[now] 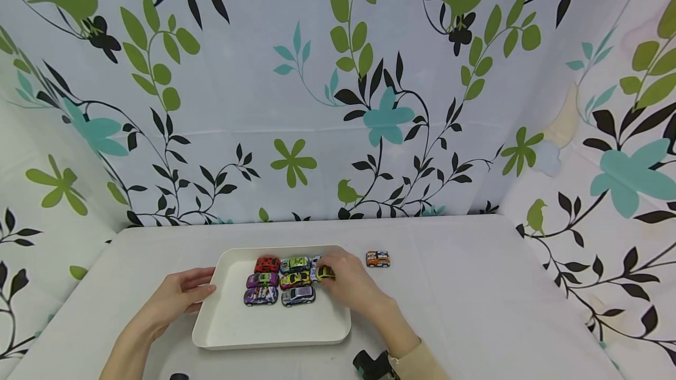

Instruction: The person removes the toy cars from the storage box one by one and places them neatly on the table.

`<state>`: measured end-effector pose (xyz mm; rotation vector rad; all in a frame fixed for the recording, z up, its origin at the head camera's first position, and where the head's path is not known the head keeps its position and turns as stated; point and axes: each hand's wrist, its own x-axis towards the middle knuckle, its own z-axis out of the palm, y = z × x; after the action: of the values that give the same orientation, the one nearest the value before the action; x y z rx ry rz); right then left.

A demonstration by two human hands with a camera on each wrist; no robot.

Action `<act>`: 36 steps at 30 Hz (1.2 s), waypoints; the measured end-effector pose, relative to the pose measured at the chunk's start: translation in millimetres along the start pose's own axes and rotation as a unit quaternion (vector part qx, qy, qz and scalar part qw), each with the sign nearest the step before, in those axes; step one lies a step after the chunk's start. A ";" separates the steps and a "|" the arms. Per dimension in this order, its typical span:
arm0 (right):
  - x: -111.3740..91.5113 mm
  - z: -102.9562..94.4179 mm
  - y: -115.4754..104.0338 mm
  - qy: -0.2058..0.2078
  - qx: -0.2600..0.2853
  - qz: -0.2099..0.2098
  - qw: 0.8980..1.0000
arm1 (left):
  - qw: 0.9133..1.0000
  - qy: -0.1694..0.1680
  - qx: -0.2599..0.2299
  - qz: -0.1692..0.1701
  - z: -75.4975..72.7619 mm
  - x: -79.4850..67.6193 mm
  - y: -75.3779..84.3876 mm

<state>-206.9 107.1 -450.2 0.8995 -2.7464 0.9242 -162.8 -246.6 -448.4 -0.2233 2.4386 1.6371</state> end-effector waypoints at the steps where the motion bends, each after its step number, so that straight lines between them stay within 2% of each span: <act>1: 0.1 -1.2 -0.8 0.000 0.002 0.002 1.000 | 1.000 0.000 0.001 0.000 -0.1 -0.2 0.2; 13: -1.2 -14.2 -1.2 0.014 0.011 0.030 0.999 | 1.000 -0.002 0.000 -0.002 -0.1 0.2 -0.9; 30: -3.1 -22.5 4.1 0.027 0.013 0.031 0.999 | 1.000 -0.003 0.001 -0.001 -0.1 1.1 -1.3; 36: -3.8 -27.3 6.0 0.026 0.004 0.047 0.999 | 1.000 -0.001 0.002 0.000 0.1 0.6 -0.5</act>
<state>-209.4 128.7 -432.3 0.7410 -2.7637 0.9604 -163.3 -246.7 -449.0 -0.2215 2.4386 1.6319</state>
